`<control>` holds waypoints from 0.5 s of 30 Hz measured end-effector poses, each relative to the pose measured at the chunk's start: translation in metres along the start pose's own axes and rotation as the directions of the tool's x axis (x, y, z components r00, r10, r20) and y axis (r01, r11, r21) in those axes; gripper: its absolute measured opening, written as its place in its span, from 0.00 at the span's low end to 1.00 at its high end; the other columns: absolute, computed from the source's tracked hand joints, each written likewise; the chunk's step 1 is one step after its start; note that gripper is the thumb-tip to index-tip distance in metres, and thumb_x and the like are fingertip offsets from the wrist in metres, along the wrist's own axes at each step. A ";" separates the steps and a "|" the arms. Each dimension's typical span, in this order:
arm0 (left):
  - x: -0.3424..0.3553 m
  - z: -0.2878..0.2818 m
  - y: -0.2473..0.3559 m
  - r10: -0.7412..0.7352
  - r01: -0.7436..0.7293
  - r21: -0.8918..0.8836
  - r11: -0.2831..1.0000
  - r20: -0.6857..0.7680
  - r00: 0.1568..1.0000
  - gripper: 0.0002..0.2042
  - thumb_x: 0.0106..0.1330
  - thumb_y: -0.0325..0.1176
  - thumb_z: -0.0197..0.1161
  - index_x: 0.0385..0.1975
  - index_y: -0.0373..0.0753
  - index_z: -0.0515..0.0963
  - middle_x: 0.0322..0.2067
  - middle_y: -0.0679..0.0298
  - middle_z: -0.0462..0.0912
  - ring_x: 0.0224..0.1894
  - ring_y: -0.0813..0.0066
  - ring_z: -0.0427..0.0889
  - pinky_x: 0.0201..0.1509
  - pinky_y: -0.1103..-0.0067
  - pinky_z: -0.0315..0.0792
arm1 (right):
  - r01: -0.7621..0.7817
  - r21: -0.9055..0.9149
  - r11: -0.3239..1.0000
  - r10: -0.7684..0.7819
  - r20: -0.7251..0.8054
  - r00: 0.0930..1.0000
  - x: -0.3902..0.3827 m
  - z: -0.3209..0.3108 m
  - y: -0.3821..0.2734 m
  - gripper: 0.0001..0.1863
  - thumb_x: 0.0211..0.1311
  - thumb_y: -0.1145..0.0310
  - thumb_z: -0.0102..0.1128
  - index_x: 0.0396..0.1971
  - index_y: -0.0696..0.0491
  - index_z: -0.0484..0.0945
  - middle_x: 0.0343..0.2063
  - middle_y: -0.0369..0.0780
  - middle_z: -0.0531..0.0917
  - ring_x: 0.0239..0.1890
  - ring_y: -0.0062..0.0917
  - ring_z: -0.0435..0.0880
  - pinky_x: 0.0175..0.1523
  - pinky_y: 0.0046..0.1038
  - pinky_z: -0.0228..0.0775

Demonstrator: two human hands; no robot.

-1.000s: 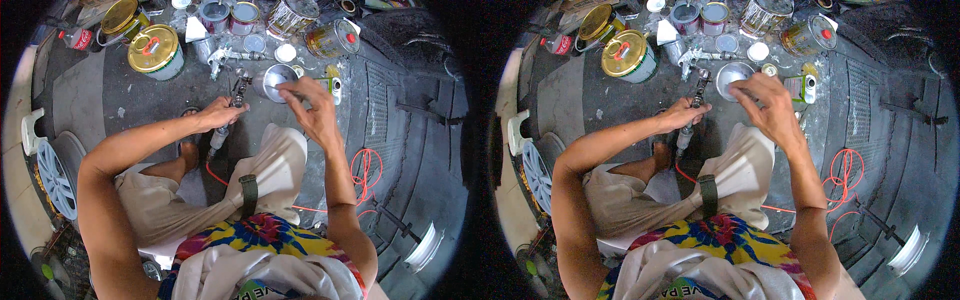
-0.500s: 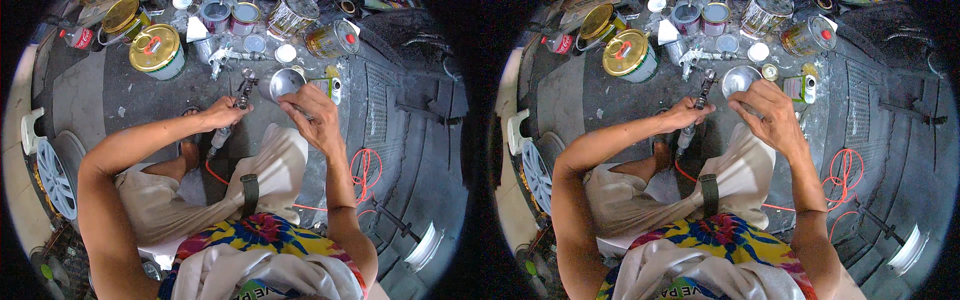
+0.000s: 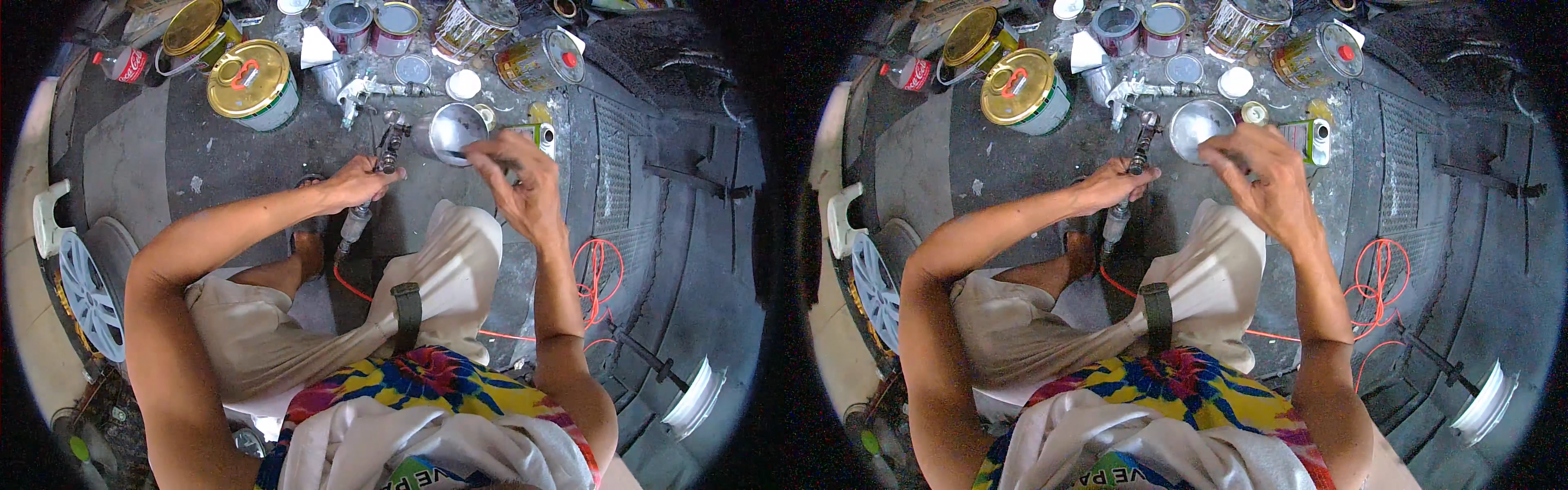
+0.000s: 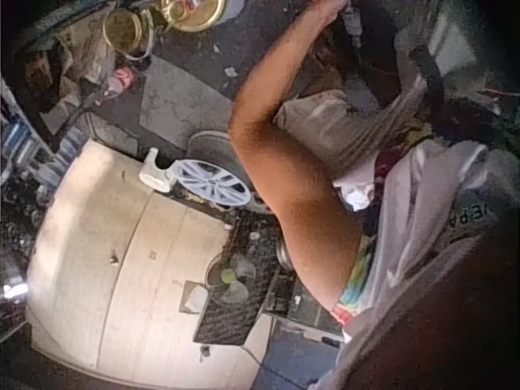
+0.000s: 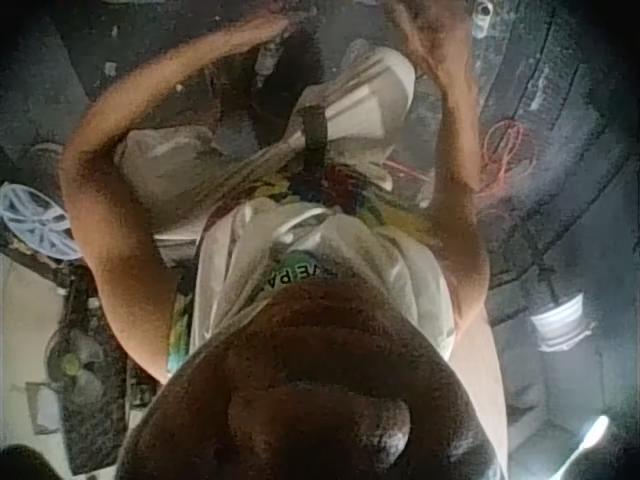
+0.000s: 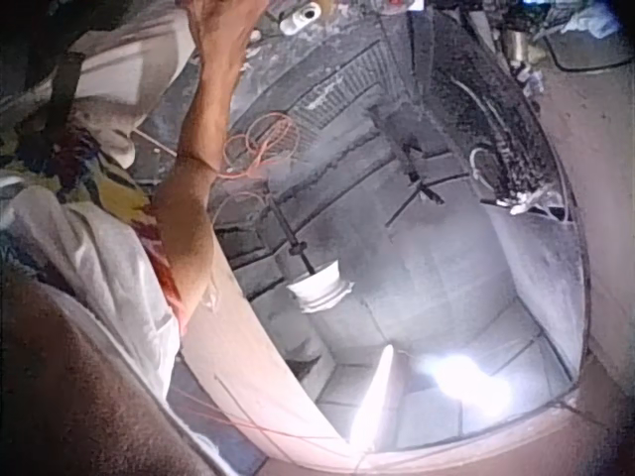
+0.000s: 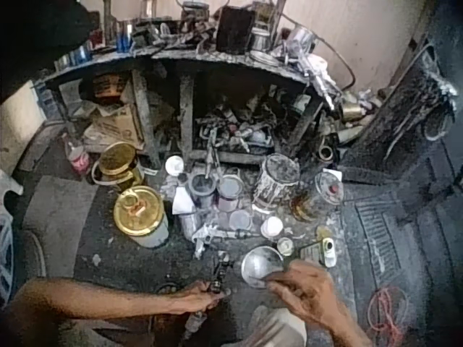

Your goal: Mixing paint and using a spray gun to paint a car wheel rim inside a spray booth.

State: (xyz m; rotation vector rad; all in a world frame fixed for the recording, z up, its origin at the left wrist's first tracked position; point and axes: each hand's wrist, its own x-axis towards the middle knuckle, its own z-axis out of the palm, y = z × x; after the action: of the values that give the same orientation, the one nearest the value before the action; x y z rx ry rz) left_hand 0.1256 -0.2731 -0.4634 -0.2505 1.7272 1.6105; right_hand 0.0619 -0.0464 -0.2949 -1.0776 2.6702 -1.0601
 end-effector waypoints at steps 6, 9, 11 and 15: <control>-0.001 -0.001 -0.001 0.001 -0.001 -0.010 1.000 0.002 1.000 0.20 0.70 0.49 0.60 0.19 0.45 0.70 0.16 0.72 0.70 0.21 0.83 0.68 0.29 0.79 0.62 | 0.000 -0.020 1.000 0.001 0.027 1.000 0.000 -0.001 0.000 0.07 0.57 0.74 0.65 0.36 0.56 0.84 0.31 0.41 0.83 0.33 0.32 0.80 0.42 0.32 0.70; 0.001 0.002 0.000 0.007 -0.007 -0.029 1.000 0.007 1.000 0.20 0.70 0.49 0.60 0.19 0.45 0.70 0.15 0.72 0.70 0.21 0.83 0.67 0.29 0.79 0.62 | 0.021 -0.023 1.000 -0.020 0.028 0.999 0.003 -0.002 0.000 0.07 0.57 0.74 0.65 0.36 0.56 0.84 0.31 0.40 0.84 0.33 0.32 0.80 0.42 0.32 0.70; -0.004 0.002 0.006 0.012 -0.011 -0.054 0.998 0.009 1.000 0.20 0.69 0.49 0.61 0.18 0.45 0.70 0.15 0.72 0.70 0.21 0.83 0.67 0.29 0.79 0.63 | 0.048 0.030 0.998 -0.049 0.034 0.998 0.003 -0.003 0.001 0.07 0.58 0.74 0.65 0.36 0.56 0.84 0.31 0.40 0.84 0.33 0.31 0.80 0.41 0.32 0.69; -0.006 0.000 0.012 -0.016 0.016 0.006 1.000 0.000 1.000 0.20 0.69 0.49 0.61 0.19 0.45 0.69 0.15 0.72 0.70 0.21 0.83 0.68 0.29 0.79 0.63 | 0.018 -0.026 0.999 -0.018 0.023 1.000 0.002 -0.005 0.003 0.07 0.57 0.73 0.66 0.36 0.56 0.84 0.31 0.41 0.83 0.32 0.32 0.79 0.40 0.30 0.69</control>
State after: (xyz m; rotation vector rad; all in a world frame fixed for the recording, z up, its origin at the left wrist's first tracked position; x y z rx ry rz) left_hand 0.1224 -0.2727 -0.4499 -0.2602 1.7255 1.5940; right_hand 0.0572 -0.0436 -0.2928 -1.1135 2.6691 -1.0130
